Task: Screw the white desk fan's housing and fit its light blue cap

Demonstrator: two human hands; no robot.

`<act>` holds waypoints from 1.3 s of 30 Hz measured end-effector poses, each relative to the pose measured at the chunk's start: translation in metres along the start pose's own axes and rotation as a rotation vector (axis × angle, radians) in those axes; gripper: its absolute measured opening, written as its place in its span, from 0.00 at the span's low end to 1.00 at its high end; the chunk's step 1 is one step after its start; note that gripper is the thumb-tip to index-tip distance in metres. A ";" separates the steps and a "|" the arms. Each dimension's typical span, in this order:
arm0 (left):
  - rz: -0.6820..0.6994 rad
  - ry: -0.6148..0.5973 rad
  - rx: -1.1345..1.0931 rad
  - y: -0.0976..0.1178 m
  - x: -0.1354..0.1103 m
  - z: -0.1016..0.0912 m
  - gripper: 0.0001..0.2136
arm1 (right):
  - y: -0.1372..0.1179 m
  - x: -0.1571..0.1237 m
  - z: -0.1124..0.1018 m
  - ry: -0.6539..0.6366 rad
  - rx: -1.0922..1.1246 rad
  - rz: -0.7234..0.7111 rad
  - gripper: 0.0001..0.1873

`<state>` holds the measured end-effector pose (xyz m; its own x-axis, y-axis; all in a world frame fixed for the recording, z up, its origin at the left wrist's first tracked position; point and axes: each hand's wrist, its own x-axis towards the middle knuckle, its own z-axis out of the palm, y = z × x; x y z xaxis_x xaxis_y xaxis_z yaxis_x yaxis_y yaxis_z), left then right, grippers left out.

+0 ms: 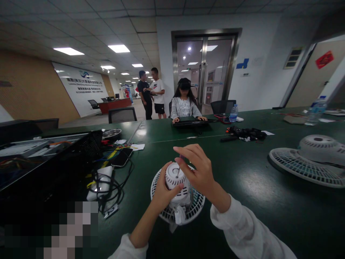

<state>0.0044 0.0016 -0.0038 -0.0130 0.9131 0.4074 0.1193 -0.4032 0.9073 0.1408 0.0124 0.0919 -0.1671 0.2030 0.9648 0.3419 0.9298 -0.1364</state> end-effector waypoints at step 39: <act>-0.010 -0.010 -0.018 -0.001 0.000 0.000 0.34 | -0.003 0.002 -0.001 -0.061 0.009 -0.046 0.17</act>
<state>0.0044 0.0023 -0.0051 -0.0043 0.9175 0.3977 0.1010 -0.3953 0.9130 0.1403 0.0101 0.0942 -0.2386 0.1778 0.9547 0.3241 0.9413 -0.0943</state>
